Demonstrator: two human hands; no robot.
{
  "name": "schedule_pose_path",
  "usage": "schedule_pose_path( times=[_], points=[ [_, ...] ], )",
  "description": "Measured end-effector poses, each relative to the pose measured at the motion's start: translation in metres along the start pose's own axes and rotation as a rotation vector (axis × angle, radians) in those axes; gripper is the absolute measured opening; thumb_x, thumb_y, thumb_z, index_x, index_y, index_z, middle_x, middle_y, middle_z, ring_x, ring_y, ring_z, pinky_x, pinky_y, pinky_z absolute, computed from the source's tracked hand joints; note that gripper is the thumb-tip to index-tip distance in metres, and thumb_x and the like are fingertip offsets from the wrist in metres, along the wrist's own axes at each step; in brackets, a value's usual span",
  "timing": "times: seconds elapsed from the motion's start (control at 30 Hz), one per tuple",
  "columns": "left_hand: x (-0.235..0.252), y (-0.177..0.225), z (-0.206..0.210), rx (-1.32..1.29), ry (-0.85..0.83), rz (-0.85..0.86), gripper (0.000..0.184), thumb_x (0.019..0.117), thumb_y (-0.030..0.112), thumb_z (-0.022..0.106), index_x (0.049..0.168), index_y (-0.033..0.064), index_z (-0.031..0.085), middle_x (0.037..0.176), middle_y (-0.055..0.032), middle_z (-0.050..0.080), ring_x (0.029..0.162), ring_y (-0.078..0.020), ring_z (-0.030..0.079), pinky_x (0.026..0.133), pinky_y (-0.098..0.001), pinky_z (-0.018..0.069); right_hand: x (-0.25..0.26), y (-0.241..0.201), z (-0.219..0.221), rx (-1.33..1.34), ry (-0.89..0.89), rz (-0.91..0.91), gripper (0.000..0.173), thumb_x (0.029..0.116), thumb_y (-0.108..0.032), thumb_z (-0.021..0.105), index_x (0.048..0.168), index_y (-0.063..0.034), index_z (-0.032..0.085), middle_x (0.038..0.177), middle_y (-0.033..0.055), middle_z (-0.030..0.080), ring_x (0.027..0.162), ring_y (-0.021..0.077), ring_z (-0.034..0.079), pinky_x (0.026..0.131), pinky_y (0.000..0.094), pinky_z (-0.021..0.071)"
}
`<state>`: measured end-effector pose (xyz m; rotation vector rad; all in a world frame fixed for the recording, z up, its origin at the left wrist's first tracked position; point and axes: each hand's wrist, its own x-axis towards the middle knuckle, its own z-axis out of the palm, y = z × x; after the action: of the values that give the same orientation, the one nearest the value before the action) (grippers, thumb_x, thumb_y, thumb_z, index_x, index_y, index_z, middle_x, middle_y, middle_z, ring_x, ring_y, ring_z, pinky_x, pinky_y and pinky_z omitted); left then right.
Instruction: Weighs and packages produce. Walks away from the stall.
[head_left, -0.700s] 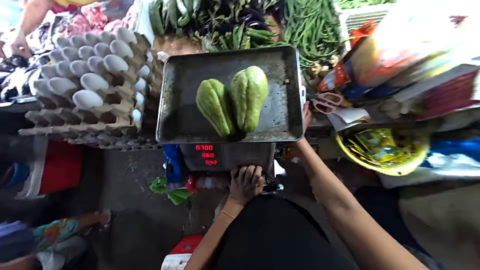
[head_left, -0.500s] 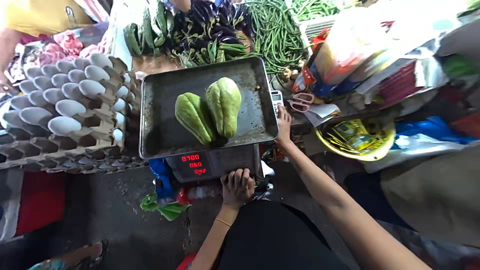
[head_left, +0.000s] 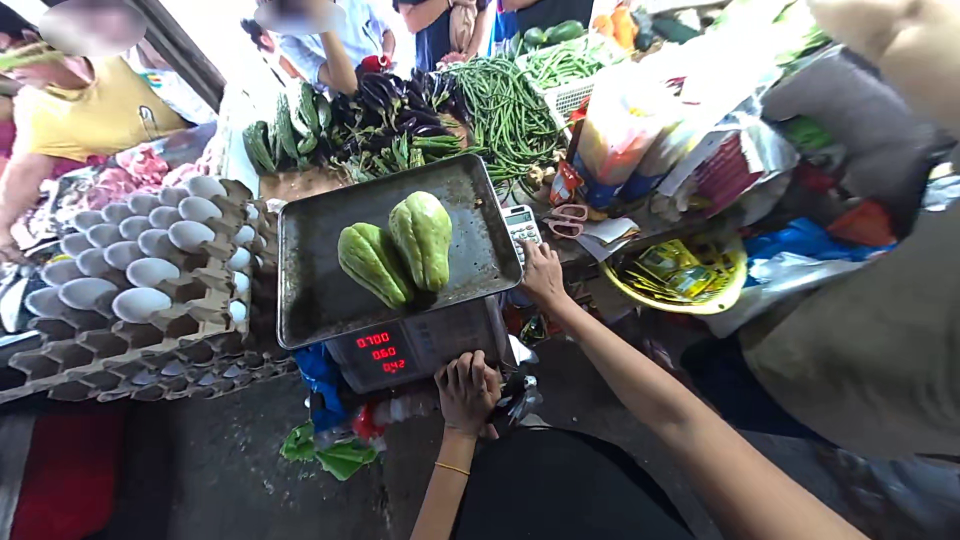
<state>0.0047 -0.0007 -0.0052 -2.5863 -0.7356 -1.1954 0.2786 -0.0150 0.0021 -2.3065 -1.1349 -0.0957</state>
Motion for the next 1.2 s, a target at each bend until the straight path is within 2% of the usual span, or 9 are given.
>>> schedule_pose_path(
  times=[0.23,0.33,0.47,0.6,0.7,0.87,0.97,1.07,1.2],
  points=[
    [0.003,0.002,-0.003,-0.017,0.01,-0.017,0.03,0.0975,0.036,0.044,0.106,0.0144,0.063,0.097,-0.0039,0.062,0.093,-0.0188,0.059,0.091,-0.0361,0.0429,-0.006,0.019,-0.029,0.19,-0.174,0.221,0.06,0.0996,-0.032,0.052,0.153,-0.007,0.041,0.127,0.0202,0.067,0.121,0.0385,0.063,0.103,0.0552,0.0492],
    [0.002,0.003,-0.006,-0.004,0.014,-0.033,0.035,0.0966,0.039,0.047,0.104,0.0118,0.067,0.095,-0.0074,0.065,0.093,-0.0218,0.063,0.091,-0.0389,0.0459,-0.021,0.028,-0.058,0.148,-0.253,0.248,0.054,0.0968,-0.031,0.059,0.144,-0.0057,0.054,0.132,0.0209,0.065,0.127,0.0404,0.059,0.106,0.0605,0.046],
    [0.005,0.005,-0.014,-0.04,-0.081,-0.082,0.035,0.0928,0.035,0.051,0.1,0.0061,0.07,0.096,-0.0139,0.068,0.092,-0.0309,0.066,0.086,-0.0471,0.0492,-0.039,0.059,-0.06,-0.092,-0.369,0.286,0.064,0.096,-0.03,0.062,0.156,-0.0148,0.045,0.164,0.0098,0.038,0.141,0.0419,0.045,0.105,0.0625,0.0425],
    [0.02,0.022,-0.022,-0.363,-0.197,-0.122,0.034,0.0944,0.027,0.058,0.106,-0.0022,0.071,0.101,-0.0193,0.071,0.097,-0.0358,0.069,0.091,-0.0517,0.0528,-0.057,0.08,-0.053,-0.074,-0.64,0.454,0.072,0.1003,-0.029,0.058,0.164,-0.0266,0.026,0.137,0.0245,0.062,0.125,0.0478,0.059,0.098,0.0695,0.0475],
    [0.027,0.049,-0.019,-0.691,-0.29,0.009,0.032,0.0927,0.024,0.061,0.109,-0.0023,0.071,0.101,-0.0144,0.072,0.094,-0.0254,0.072,0.087,-0.0403,0.0593,-0.082,0.093,-0.037,-0.009,-0.746,0.524,0.08,0.0931,-0.021,0.071,0.163,-0.0212,0.031,0.148,0.0307,0.049,0.132,0.0525,0.051,0.103,0.0729,0.0421],
    [0.022,0.071,-0.003,-1.025,-0.621,-0.099,0.025,0.0978,0.029,0.061,0.107,0.0096,0.075,0.093,-0.002,0.076,0.082,-0.0103,0.072,0.076,-0.0352,0.0612,-0.063,0.084,-0.078,0.025,-0.693,0.52,0.045,0.0953,-0.038,0.067,0.122,-0.0027,0.07,0.126,0.0258,0.067,0.119,0.0453,0.063,0.097,0.0708,0.0476],
    [0.019,0.072,-0.003,-0.988,-0.618,-0.082,0.024,0.0954,0.033,0.063,0.098,0.0143,0.077,0.078,0.0028,0.073,0.063,-0.0082,0.066,0.061,-0.0343,0.0572,-0.027,0.077,-0.127,0.024,-0.537,0.51,0.039,0.0992,-0.03,0.06,0.126,-0.0038,0.068,0.127,0.0258,0.066,0.122,0.0458,0.061,0.1,0.0699,0.0458],
    [0.025,0.063,-0.002,-1.099,-0.711,-0.058,0.021,0.0952,0.028,0.066,0.102,0.0115,0.076,0.087,0.0014,0.075,0.074,-0.0069,0.07,0.071,-0.0319,0.0602,0.006,0.102,-0.133,-0.03,-0.401,0.529,0.036,0.0939,-0.019,0.067,0.126,-0.0019,0.068,0.126,0.0269,0.066,0.119,0.0478,0.062,0.095,0.0708,0.0477],
    [0.037,0.053,-0.001,-1.345,-0.801,-0.156,0.017,0.0956,0.015,0.067,0.106,0.0028,0.073,0.091,-0.0036,0.075,0.076,-0.0087,0.072,0.072,-0.029,0.0633,0.015,0.128,-0.101,-0.123,-0.356,0.451,0.065,0.0859,-0.007,0.076,0.147,-0.0062,0.054,0.158,0.0179,0.045,0.139,0.0501,0.044,0.102,0.0727,0.0406]
  ],
)
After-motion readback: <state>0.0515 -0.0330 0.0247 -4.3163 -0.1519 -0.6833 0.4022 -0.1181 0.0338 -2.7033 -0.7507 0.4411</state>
